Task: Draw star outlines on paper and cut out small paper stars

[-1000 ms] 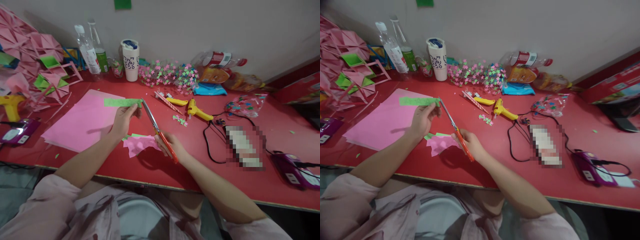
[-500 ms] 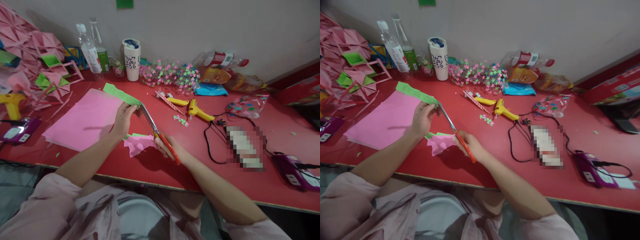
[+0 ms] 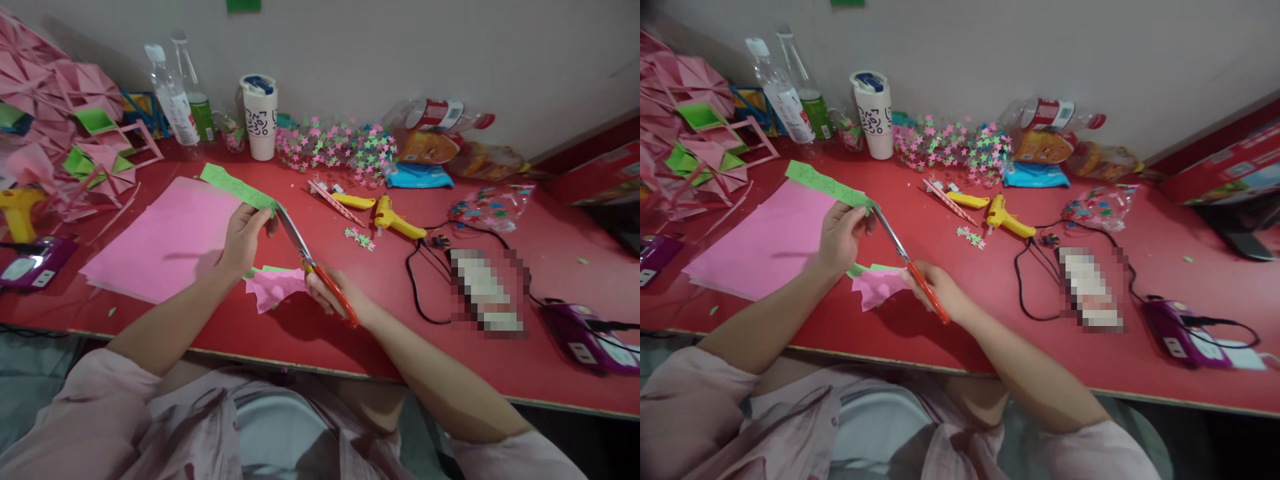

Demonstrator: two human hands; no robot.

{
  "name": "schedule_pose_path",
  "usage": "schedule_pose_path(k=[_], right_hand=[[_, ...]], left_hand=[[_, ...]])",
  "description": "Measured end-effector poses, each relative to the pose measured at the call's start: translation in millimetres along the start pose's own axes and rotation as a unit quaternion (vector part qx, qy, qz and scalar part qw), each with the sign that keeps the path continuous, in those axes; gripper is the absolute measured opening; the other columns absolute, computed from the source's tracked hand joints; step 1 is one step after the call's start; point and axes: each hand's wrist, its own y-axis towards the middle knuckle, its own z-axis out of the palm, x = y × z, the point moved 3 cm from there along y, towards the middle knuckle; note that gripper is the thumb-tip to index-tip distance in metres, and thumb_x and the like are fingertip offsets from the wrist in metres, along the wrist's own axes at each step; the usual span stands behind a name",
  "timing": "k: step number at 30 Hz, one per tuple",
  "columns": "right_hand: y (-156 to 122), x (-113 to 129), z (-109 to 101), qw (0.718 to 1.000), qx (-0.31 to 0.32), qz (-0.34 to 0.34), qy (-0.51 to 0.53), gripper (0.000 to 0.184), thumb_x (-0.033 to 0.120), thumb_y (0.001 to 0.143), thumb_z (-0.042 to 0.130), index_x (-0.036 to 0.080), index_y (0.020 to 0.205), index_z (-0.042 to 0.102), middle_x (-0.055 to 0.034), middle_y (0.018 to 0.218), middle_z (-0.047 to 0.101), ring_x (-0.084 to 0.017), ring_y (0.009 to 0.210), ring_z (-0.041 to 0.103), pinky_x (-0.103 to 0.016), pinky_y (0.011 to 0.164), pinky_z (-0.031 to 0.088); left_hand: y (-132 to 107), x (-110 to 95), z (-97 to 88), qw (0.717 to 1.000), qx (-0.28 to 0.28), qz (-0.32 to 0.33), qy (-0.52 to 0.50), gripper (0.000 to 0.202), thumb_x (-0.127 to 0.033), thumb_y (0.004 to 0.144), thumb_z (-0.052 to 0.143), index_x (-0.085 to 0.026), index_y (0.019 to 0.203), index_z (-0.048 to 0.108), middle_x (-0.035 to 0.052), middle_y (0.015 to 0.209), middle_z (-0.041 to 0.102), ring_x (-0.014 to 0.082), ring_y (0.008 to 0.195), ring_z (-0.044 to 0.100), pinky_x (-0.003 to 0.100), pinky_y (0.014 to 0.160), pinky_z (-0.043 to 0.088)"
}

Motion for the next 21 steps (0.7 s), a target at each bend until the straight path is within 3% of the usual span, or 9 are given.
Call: schedule_pose_path(k=[11, 18, 21], right_hand=[[2.3, 2.2, 1.6, 0.999, -0.022, 0.019, -0.019, 0.045, 0.061, 0.078, 0.054, 0.020, 0.066, 0.038, 0.0076, 0.052, 0.036, -0.006, 0.044, 0.035, -0.021, 0.043, 0.028], [1.4, 3.2, -2.3, 1.000, -0.020, 0.006, -0.019, 0.043, 0.060, 0.079, 0.054, 0.019, 0.071, 0.045, 0.0075, 0.054, 0.035, -0.006, 0.045, 0.034, -0.022, 0.045, 0.027], [0.7, 4.0, -4.0, 1.000, -0.019, 0.000, -0.023, 0.043, 0.060, 0.078, 0.054, 0.018, 0.071, 0.046, 0.0075, 0.054, 0.036, -0.006, 0.044, 0.033, -0.023, 0.045, 0.026]], left_hand=[[4.5, 8.0, -5.6, 0.996, -0.037, -0.063, -0.049, 0.008, -0.016, 0.073, 0.059, -0.018, 0.065, 0.058, -0.0033, 0.057, 0.058, 0.0060, 0.050, 0.052, 0.019, 0.047, 0.040], [4.0, 4.6, -0.5, 0.996, -0.009, -0.053, -0.074, 0.006, -0.014, 0.074, 0.063, -0.018, 0.070, 0.061, -0.0008, 0.068, 0.066, 0.0086, 0.059, 0.058, 0.023, 0.053, 0.046], [6.8, 2.8, 0.1, 0.996, -0.016, -0.050, -0.067, 0.012, -0.008, 0.075, 0.059, -0.017, 0.068, 0.062, -0.0017, 0.061, 0.064, 0.0084, 0.054, 0.057, 0.023, 0.050, 0.044]])
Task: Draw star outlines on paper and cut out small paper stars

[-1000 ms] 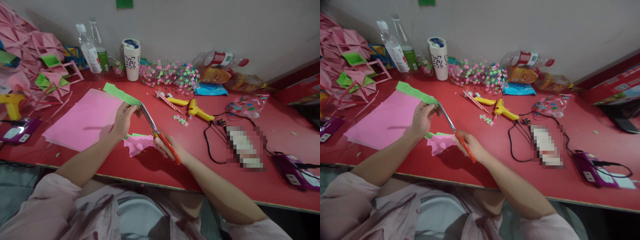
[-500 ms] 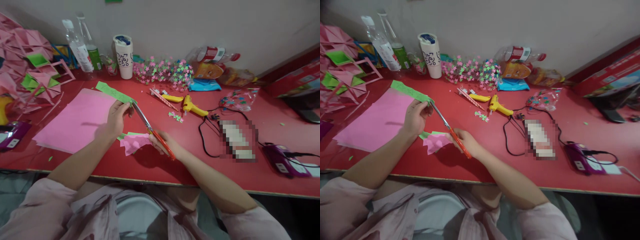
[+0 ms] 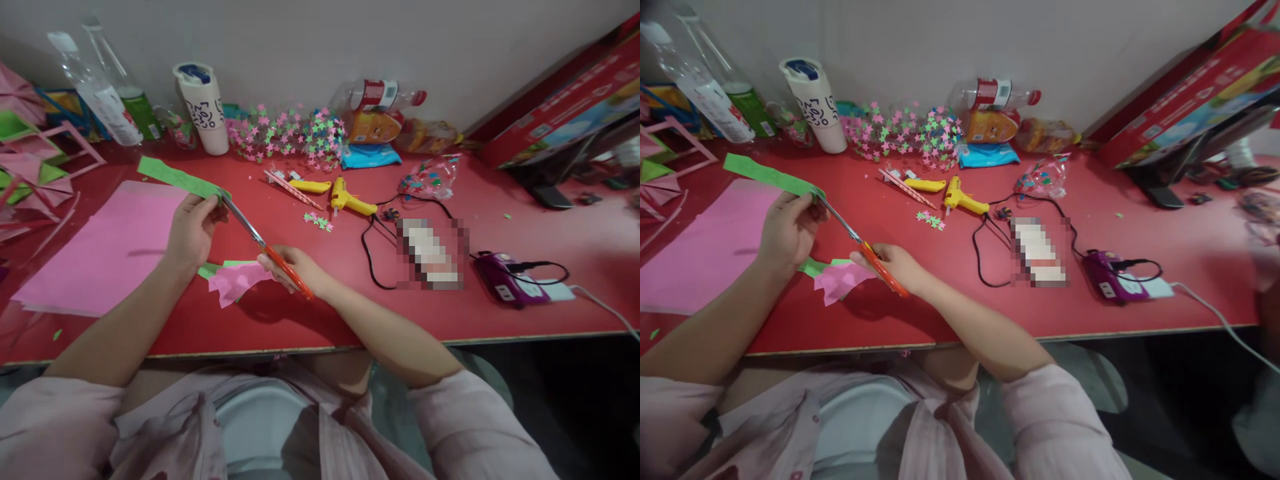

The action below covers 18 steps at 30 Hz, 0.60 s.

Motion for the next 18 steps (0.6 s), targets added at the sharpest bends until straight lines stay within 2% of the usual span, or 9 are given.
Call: schedule_pose_path(k=[5, 9, 14, 18], right_hand=[[0, 2, 0, 1.000, -0.019, -0.003, 0.003, 0.046, 0.063, 0.078, 0.052, 0.019, 0.068, 0.042, 0.0073, 0.054, 0.036, -0.006, 0.045, 0.034, -0.023, 0.046, 0.026], [1, 2, 0, 0.999, -0.032, 0.011, 0.001, 0.048, 0.063, 0.078, 0.053, 0.020, 0.063, 0.037, 0.0072, 0.053, 0.034, -0.006, 0.045, 0.033, -0.022, 0.047, 0.026], [1, 0, 0, 1.000, -0.016, 0.009, 0.001, 0.045, 0.060, 0.078, 0.054, 0.019, 0.066, 0.040, 0.0073, 0.054, 0.034, -0.006, 0.046, 0.033, -0.022, 0.047, 0.026], [-1, 0, -1, 1.000, -0.012, 0.013, 0.000, 0.045, 0.061, 0.077, 0.055, 0.019, 0.067, 0.041, 0.0070, 0.054, 0.036, -0.007, 0.047, 0.034, -0.023, 0.047, 0.026]], left_hand=[[3, -6, 6.8, 0.999, -0.022, -0.021, 0.029, 0.023, -0.001, 0.077, 0.051, -0.016, 0.062, 0.059, -0.0017, 0.056, 0.062, 0.0074, 0.047, 0.054, 0.021, 0.045, 0.039], [0, -3, 10.9, 0.998, -0.029, -0.044, 0.030, 0.023, 0.000, 0.077, 0.048, -0.014, 0.062, 0.059, -0.0012, 0.052, 0.059, 0.0071, 0.043, 0.052, 0.021, 0.042, 0.037], [-5, 3, 3.0, 0.999, -0.018, -0.019, 0.024, 0.015, -0.005, 0.075, 0.054, -0.015, 0.065, 0.059, -0.0016, 0.054, 0.059, 0.0082, 0.046, 0.055, 0.021, 0.044, 0.041], [-7, 0, 0.4, 0.999, -0.003, 0.018, 0.029, 0.007, -0.013, 0.074, 0.061, -0.015, 0.068, 0.061, -0.0009, 0.060, 0.062, 0.0068, 0.047, 0.054, 0.020, 0.043, 0.040]])
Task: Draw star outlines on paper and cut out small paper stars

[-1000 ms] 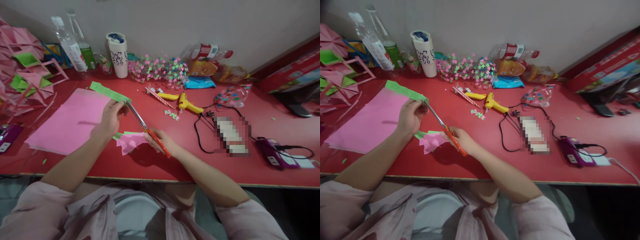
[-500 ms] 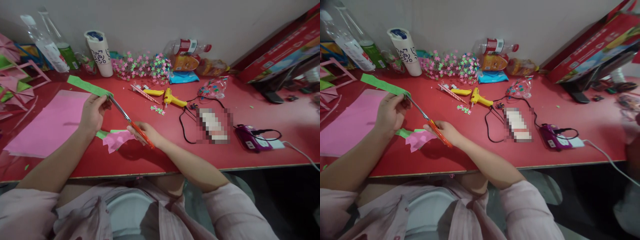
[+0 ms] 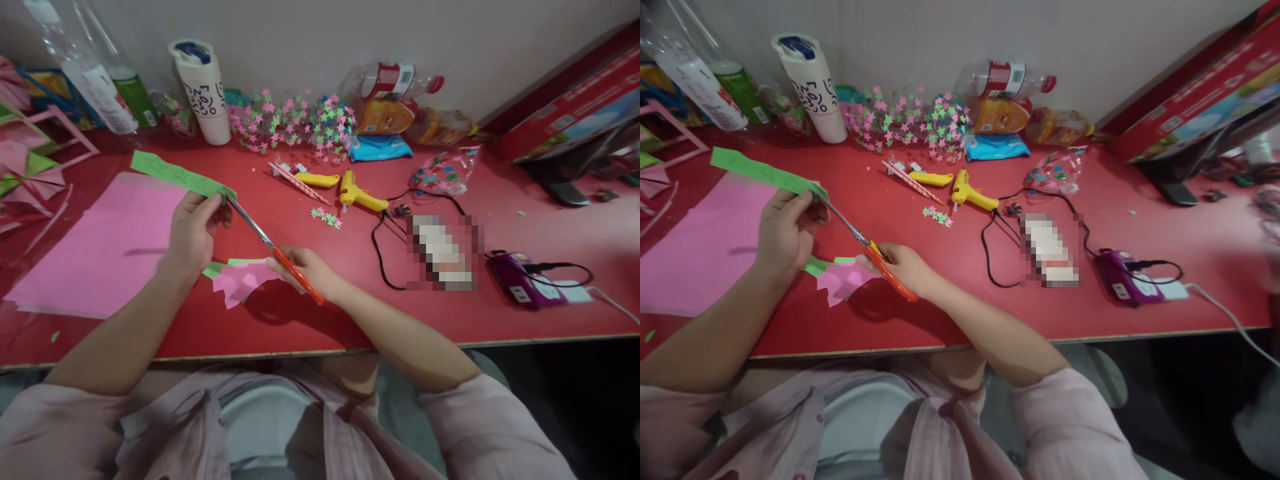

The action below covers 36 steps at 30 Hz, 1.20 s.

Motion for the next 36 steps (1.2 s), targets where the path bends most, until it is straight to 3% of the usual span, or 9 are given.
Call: schedule_pose_path(k=[13, 20, 36], right_hand=[[-0.8, 1.5, -0.7, 0.999, 0.038, 0.001, 0.026, 0.052, 0.071, 0.075, 0.051, 0.020, 0.070, 0.040, 0.0092, 0.046, 0.038, -0.005, 0.038, 0.035, -0.021, 0.041, 0.030], [-1.4, 3.0, -2.3, 0.999, 0.041, 0.009, 0.015, 0.054, 0.072, 0.074, 0.050, 0.020, 0.070, 0.041, 0.0090, 0.046, 0.038, -0.005, 0.037, 0.036, -0.022, 0.040, 0.030], [-0.1, -0.2, -3.2, 0.999, 0.048, 0.007, 0.015, 0.051, 0.069, 0.075, 0.053, 0.019, 0.070, 0.042, 0.0090, 0.045, 0.038, -0.005, 0.036, 0.037, -0.022, 0.038, 0.031]], left_hand=[[-0.6, -2.9, -2.5, 0.996, 0.020, 0.042, 0.070, 0.010, -0.017, 0.077, 0.055, -0.018, 0.068, 0.054, -0.0041, 0.059, 0.053, 0.0067, 0.051, 0.050, 0.020, 0.049, 0.041], [-1.8, -6.5, 0.5, 0.995, 0.016, 0.025, 0.098, 0.010, -0.021, 0.077, 0.055, -0.019, 0.068, 0.052, -0.0044, 0.057, 0.051, 0.0074, 0.049, 0.049, 0.021, 0.048, 0.041], [-0.8, -7.2, 0.3, 0.996, 0.035, 0.039, 0.069, 0.006, -0.018, 0.075, 0.053, -0.019, 0.070, 0.056, -0.0029, 0.062, 0.057, 0.0094, 0.056, 0.057, 0.023, 0.053, 0.047]])
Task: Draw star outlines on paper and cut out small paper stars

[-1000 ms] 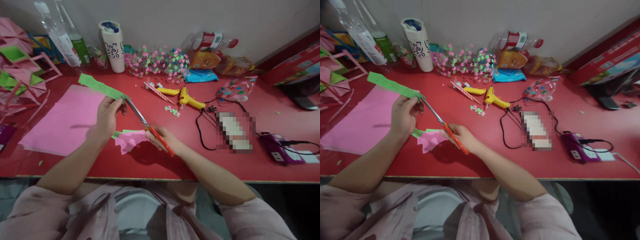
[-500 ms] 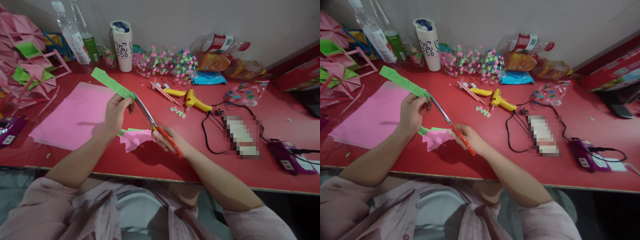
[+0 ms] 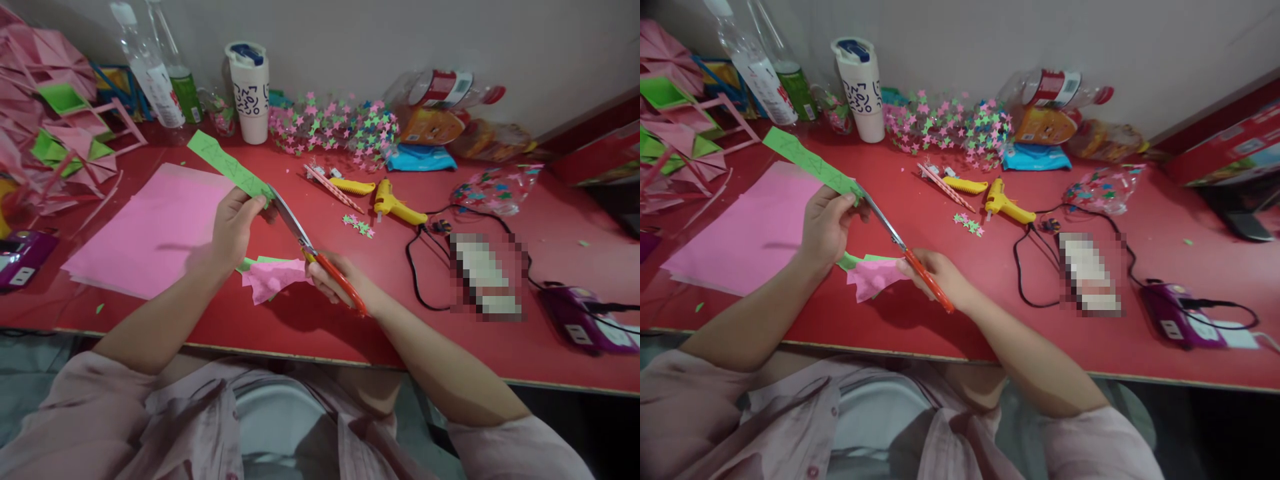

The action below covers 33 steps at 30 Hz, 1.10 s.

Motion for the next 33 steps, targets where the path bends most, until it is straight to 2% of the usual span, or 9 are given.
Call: schedule_pose_path(k=[11, 21, 33], right_hand=[[1, -1, 2, 0.999, 0.007, 0.020, 0.047, 0.049, 0.066, 0.076, 0.055, 0.020, 0.067, 0.040, 0.0098, 0.042, 0.037, -0.005, 0.033, 0.035, -0.020, 0.035, 0.031], [-3, 0, 0, 1.000, -0.001, -0.009, 0.012, 0.051, 0.069, 0.077, 0.050, 0.020, 0.066, 0.040, 0.0085, 0.043, 0.037, -0.005, 0.035, 0.034, -0.021, 0.036, 0.028], [-3, 2, 0, 1.000, -0.001, -0.008, 0.005, 0.052, 0.070, 0.076, 0.050, 0.021, 0.065, 0.036, 0.0077, 0.045, 0.036, -0.006, 0.036, 0.033, -0.021, 0.035, 0.026]], left_hand=[[1, 2, -0.7, 1.000, -0.002, -0.020, 0.012, 0.005, -0.023, 0.074, 0.054, -0.019, 0.071, 0.055, -0.0024, 0.063, 0.057, 0.0111, 0.062, 0.060, 0.025, 0.059, 0.052], [7, 0, -7.1, 1.000, 0.023, -0.017, 0.009, 0.006, -0.016, 0.073, 0.054, -0.019, 0.069, 0.058, -0.0017, 0.062, 0.059, 0.0104, 0.056, 0.057, 0.023, 0.050, 0.048], [10, 0, -10.4, 0.999, 0.027, -0.029, 0.015, 0.008, -0.013, 0.071, 0.054, -0.019, 0.068, 0.060, -0.0018, 0.059, 0.058, 0.0104, 0.052, 0.055, 0.024, 0.049, 0.047]])
